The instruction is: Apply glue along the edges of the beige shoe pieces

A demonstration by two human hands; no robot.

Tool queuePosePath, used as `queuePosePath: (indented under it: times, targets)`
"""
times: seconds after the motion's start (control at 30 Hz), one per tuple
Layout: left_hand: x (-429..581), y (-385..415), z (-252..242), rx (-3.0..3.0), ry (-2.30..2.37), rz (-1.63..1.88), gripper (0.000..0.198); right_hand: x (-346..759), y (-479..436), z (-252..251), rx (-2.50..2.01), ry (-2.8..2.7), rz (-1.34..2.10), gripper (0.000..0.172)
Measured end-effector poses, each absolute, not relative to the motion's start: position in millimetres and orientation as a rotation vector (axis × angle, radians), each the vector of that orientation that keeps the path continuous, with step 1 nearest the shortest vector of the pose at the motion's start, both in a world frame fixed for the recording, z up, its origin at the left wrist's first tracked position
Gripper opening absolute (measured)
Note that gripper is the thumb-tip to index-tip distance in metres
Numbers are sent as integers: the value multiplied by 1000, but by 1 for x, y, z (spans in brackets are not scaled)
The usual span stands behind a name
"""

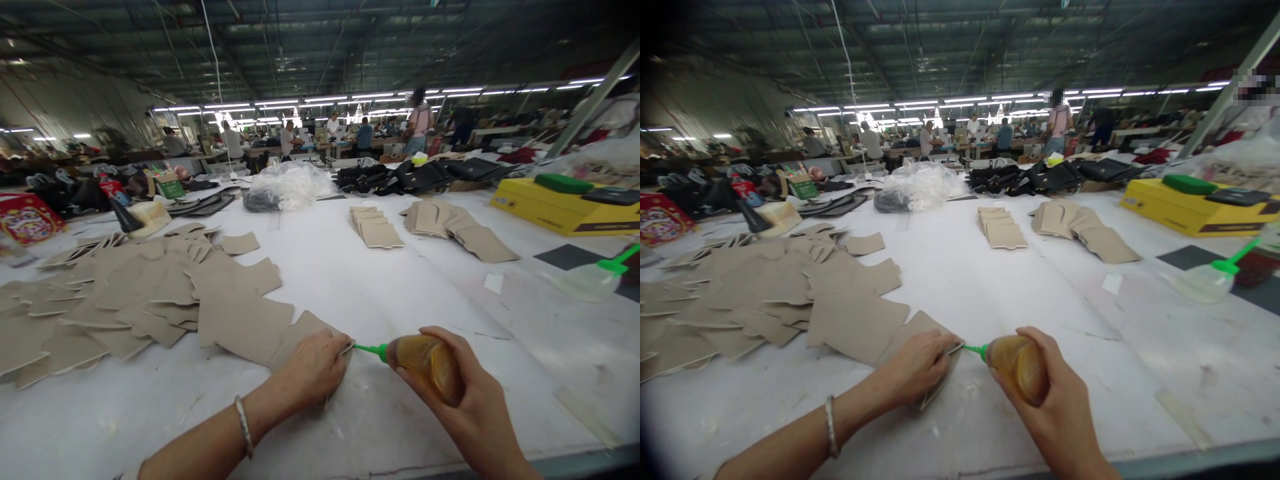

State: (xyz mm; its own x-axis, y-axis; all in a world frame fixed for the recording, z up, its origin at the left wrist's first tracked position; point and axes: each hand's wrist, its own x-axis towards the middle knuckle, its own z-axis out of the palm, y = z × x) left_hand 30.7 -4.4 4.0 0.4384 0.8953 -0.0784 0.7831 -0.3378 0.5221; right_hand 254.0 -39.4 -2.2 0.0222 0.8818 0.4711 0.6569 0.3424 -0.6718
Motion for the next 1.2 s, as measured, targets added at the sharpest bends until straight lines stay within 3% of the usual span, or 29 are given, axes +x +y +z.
queuePosePath:
  times: [0.67, 0.87, 1.07, 1.2]
  targets:
    - [32, -8, 6, 2201, 1464, 217, 31, 264, -36, -21, -1418, -1551, 521, 49]
    - [31, -9, 6, 2200, 1471, 216, 36, 262, -34, -17, -1445, -1451, 573, 51]
    - [30, -11, 6, 2202, 1462, 235, 39, 266, -34, -21, -1361, -1438, 882, 45]
    - [29, -12, 5, 2195, 1453, 257, 41, 262, -34, -16, -1389, -1355, 839, 44]
